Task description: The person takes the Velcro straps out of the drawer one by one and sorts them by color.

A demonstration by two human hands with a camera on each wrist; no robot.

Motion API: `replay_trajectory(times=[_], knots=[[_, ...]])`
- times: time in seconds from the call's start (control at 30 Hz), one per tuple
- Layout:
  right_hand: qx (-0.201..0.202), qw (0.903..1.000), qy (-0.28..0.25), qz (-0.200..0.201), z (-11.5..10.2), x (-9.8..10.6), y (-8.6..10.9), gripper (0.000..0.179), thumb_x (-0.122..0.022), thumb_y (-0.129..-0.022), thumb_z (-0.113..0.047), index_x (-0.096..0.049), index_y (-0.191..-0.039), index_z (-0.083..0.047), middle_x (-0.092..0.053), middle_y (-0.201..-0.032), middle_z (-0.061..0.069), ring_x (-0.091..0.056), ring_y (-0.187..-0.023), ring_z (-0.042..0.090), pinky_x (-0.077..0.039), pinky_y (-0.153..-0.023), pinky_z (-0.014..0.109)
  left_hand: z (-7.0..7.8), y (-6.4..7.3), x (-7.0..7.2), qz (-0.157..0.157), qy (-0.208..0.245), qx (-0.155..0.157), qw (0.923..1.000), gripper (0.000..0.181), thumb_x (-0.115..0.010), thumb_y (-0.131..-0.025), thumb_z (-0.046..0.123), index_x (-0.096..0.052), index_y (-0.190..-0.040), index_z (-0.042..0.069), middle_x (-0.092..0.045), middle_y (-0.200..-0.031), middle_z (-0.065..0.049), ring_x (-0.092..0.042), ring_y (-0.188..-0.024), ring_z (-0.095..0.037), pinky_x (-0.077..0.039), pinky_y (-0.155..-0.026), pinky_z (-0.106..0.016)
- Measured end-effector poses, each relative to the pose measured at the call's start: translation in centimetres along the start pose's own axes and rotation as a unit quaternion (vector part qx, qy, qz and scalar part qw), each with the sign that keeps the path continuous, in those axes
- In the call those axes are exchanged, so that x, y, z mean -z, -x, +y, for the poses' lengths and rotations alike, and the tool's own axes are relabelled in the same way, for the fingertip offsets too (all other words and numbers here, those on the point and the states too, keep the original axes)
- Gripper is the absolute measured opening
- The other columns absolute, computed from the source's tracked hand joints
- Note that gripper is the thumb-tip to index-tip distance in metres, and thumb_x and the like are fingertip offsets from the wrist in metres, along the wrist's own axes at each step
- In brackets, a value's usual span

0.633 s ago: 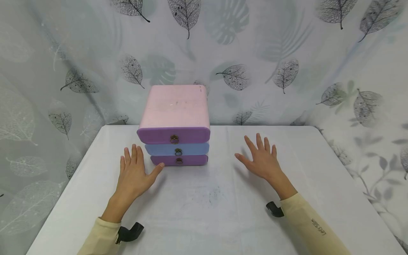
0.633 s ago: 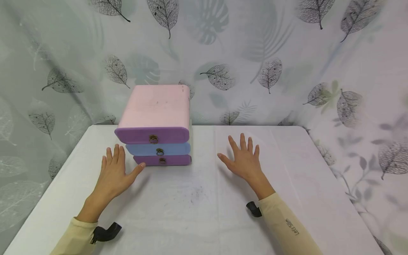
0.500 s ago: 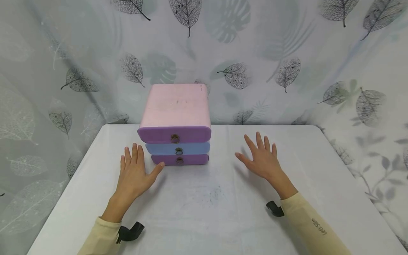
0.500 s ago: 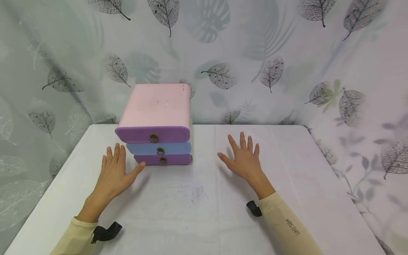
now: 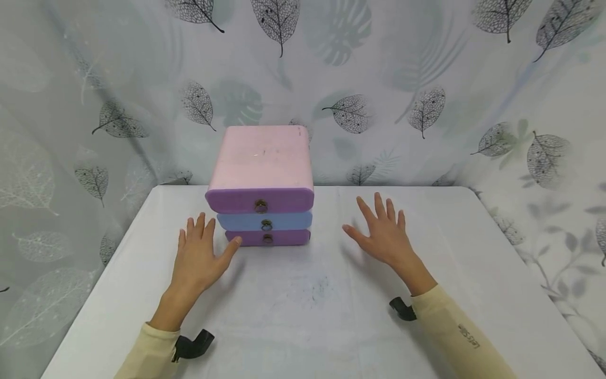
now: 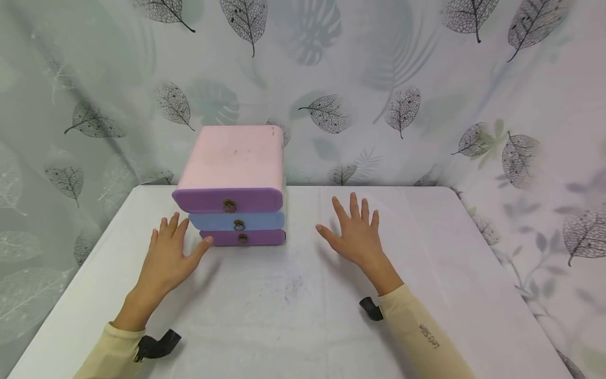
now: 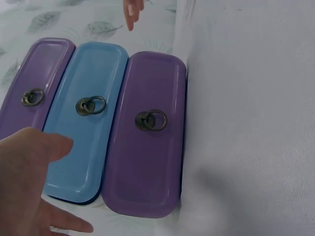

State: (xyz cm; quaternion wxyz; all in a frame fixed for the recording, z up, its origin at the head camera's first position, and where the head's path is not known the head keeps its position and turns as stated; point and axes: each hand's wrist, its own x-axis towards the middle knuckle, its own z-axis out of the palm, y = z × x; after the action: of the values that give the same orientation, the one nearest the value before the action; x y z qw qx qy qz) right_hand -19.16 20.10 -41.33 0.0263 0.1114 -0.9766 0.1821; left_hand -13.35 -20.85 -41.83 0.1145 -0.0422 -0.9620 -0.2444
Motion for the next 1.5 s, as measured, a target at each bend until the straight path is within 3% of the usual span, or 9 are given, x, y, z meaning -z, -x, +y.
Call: replay_trajectory(times=[0.1,0.17,0.23,0.33,0.73,0.97,1.07,1.2,1.5], knots=[[0.003,1.0000,-0.005,0.000,-0.4,0.0,0.0,0.090,-0.051,-0.098,-0.069,-0.027,-0.166,-0.016,-0.006,-0.169,0.027,-0.002,-0.152,0.055,0.001,-0.113,0.073,0.1,0.0,0.0,0.057,0.007,-0.017,0.9982,0.065,-0.065,-0.098,0.046,-0.064,-0.128,-0.011,-0.056,-0.139,-0.032,-0.051,-0.129,-0.054,-0.035,-0.107,-0.066],[0.005,1.0000,-0.008,-0.001,-0.7,0.0,0.0,0.090,-0.051,-0.097,-0.069,-0.027,-0.166,-0.016,-0.006,-0.169,0.027,-0.002,-0.152,0.054,0.001,-0.113,0.073,0.3,0.1,0.1,0.087,0.015,-0.025,0.9958,0.049,-0.068,-0.097,0.039,-0.071,-0.114,-0.007,-0.068,-0.117,-0.024,-0.067,-0.104,-0.045,-0.051,-0.086,-0.060],[0.008,0.9999,-0.010,0.000,-1.0,0.0,0.0,0.090,-0.051,-0.097,-0.069,-0.028,-0.166,-0.016,-0.006,-0.169,0.027,-0.002,-0.152,0.054,0.001,-0.113,0.073,0.5,0.1,0.1,0.110,0.023,-0.035,0.9931,0.037,-0.070,-0.096,0.033,-0.074,-0.106,-0.003,-0.071,-0.098,-0.016,-0.069,-0.079,-0.035,-0.053,-0.063,-0.052],[0.016,0.9998,-0.012,0.003,-1.4,0.0,-0.1,0.089,-0.054,-0.097,-0.067,-0.029,-0.165,-0.016,-0.008,-0.169,0.027,-0.003,-0.152,0.054,0.000,-0.113,0.073,0.7,0.2,0.2,0.125,0.037,-0.049,0.9902,0.027,-0.071,-0.095,0.026,-0.075,-0.104,0.001,-0.069,-0.084,-0.007,-0.064,-0.066,-0.023,-0.048,-0.052,-0.043],[0.046,0.9989,-0.011,0.002,-2.6,0.3,-0.1,0.090,-0.062,-0.095,-0.062,-0.027,-0.166,-0.017,-0.010,-0.170,0.022,-0.007,-0.154,0.050,-0.004,-0.115,0.072,1.8,0.0,0.6,0.142,0.088,-0.108,0.9800,0.015,-0.072,-0.092,0.012,-0.076,-0.102,0.002,-0.072,-0.082,-0.004,-0.068,-0.067,-0.020,-0.054,-0.058,-0.041],[0.094,0.9950,-0.022,0.023,-3.8,0.8,0.2,0.095,-0.072,-0.091,-0.053,-0.026,-0.166,-0.017,-0.014,-0.170,0.020,-0.013,-0.154,0.047,-0.012,-0.114,0.072,4.4,-0.4,1.4,0.059,0.220,-0.099,0.9686,0.029,-0.070,-0.098,0.015,-0.071,-0.124,0.001,-0.073,-0.096,-0.002,-0.069,-0.085,-0.016,-0.056,-0.071,-0.032],[0.106,0.9933,-0.028,0.036,-4.3,1.1,0.3,0.095,-0.075,-0.091,-0.048,-0.026,-0.166,-0.017,-0.016,-0.170,0.019,-0.015,-0.154,0.046,-0.015,-0.114,0.071,5.7,-0.9,1.6,0.011,0.282,-0.077,0.9563,0.035,-0.067,-0.101,0.020,-0.068,-0.131,0.003,-0.073,-0.102,-0.003,-0.069,-0.090,-0.016,-0.054,-0.077,-0.030],[0.118,0.9911,-0.041,0.046,-4.9,1.5,0.4,0.095,-0.077,-0.090,-0.044,-0.027,-0.165,-0.015,-0.019,-0.169,0.020,-0.017,-0.153,0.046,-0.016,-0.113,0.072,6.9,-1.6,1.5,-0.039,0.362,-0.046,0.9304,0.035,-0.063,-0.104,0.020,-0.065,-0.133,0.002,-0.073,-0.104,-0.009,-0.072,-0.092,-0.022,-0.056,-0.081,-0.035],[0.133,0.9879,-0.068,0.043,-6.1,1.9,0.6,0.094,-0.079,-0.091,-0.038,-0.027,-0.165,-0.014,-0.019,-0.169,0.020,-0.019,-0.152,0.047,-0.015,-0.114,0.070,7.5,-2.4,1.3,-0.074,0.468,0.009,0.8803,0.030,-0.060,-0.105,0.019,-0.061,-0.119,-0.008,-0.073,-0.101,-0.021,-0.072,-0.090,-0.036,-0.057,-0.085,-0.048]])
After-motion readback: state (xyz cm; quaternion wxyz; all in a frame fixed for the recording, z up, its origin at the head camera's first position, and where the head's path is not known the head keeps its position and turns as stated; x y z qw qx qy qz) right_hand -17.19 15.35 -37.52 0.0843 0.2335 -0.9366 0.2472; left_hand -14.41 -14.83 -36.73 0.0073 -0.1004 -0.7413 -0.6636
